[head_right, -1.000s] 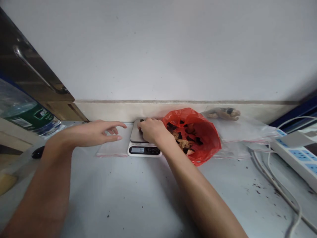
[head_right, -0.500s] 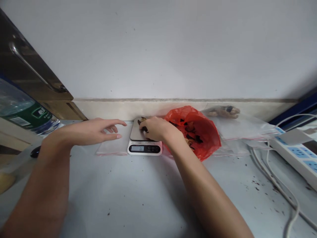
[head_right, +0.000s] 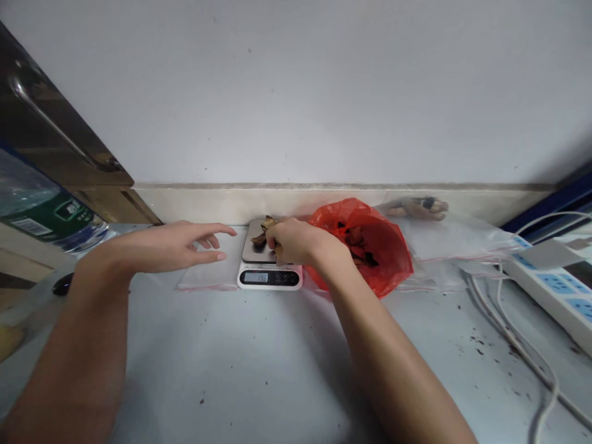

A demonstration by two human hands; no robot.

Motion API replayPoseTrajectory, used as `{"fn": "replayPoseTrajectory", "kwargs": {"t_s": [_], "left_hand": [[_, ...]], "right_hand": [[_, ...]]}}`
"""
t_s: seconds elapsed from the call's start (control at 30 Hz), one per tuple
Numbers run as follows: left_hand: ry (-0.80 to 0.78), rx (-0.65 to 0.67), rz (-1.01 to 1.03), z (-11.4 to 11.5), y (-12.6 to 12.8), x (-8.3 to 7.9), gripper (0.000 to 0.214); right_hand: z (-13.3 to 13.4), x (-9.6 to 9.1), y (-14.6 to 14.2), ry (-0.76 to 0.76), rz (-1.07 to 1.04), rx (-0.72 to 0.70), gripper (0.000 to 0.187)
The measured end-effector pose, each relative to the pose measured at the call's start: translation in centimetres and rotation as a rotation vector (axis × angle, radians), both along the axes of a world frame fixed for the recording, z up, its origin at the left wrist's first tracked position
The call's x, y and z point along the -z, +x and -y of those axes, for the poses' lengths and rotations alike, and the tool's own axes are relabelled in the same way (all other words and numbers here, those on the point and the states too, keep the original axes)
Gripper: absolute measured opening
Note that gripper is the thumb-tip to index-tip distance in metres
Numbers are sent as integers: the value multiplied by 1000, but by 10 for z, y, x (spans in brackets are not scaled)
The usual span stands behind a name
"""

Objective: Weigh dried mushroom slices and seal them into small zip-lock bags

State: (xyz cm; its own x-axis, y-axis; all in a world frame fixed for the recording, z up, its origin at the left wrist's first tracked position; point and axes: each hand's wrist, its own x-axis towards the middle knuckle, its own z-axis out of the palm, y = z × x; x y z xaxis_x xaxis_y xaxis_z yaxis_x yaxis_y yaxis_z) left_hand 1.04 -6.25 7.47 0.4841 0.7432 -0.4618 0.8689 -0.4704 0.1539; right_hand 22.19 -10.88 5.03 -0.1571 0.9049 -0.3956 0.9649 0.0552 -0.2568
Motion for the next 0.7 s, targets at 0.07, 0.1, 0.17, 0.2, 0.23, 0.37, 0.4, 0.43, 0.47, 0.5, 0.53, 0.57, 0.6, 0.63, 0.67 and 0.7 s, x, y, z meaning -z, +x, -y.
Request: {"fn": "replayPoseTrajectory", "kwargs": {"t_s": [0.07, 0.1, 0.17, 0.2, 0.23, 0.37, 0.4, 0.43, 0.47, 0.5, 0.53, 0.57, 0.6, 0.63, 0.67, 0.7], "left_hand": [[-14, 3, -7, 0, 0, -1, 69], [-17, 3, -5, 0, 0, -1, 69], [-20, -3, 2, 0, -1, -2, 69], [-23, -7, 4, 0, -1, -2, 70], [-26, -14, 5, 0, -1, -2, 70], [-40, -29, 8, 2, 0, -2, 71], [-42, -30, 8, 2, 1, -2, 71], [-42, -29, 9, 2, 2, -2, 72], [-44, -28, 10, 2, 2, -2, 72], [-46, -28, 12, 1, 3, -2, 72], [-49, -28, 12, 1, 3, -1, 72], [-53, -33, 9, 0, 3, -1, 72], [-55, -42, 4, 0, 3, -1, 71], [-58, -57, 0, -1, 2, -1, 70], [-62, -75, -3, -2, 2, -2, 69], [-67, -94, -1, -2, 1, -2, 67]], "right_hand": [[0, 0, 1, -7, 4, -2, 28], [0, 0, 1, -10, 1, -1, 27], [0, 0, 3, -12, -10, 7, 23], [0, 0, 4, -8, -12, 10, 24], [-1, 0, 5, -1, -12, 17, 26], [0, 0, 11, 16, -87, 43, 34], [0, 0, 12, 16, -116, 47, 32], [1, -1, 13, 17, -139, 50, 29], [2, -2, 15, 23, -149, 55, 27], [3, -4, 16, 32, -151, 65, 25], [5, -5, 17, 39, -147, 81, 24], [5, -7, 18, 45, -144, 100, 24], [6, -8, 20, 55, -141, 117, 22], [7, -9, 21, 77, -141, 132, 19], [7, -10, 22, 111, -143, 138, 17], [7, -11, 24, 151, -152, 135, 18]]}}
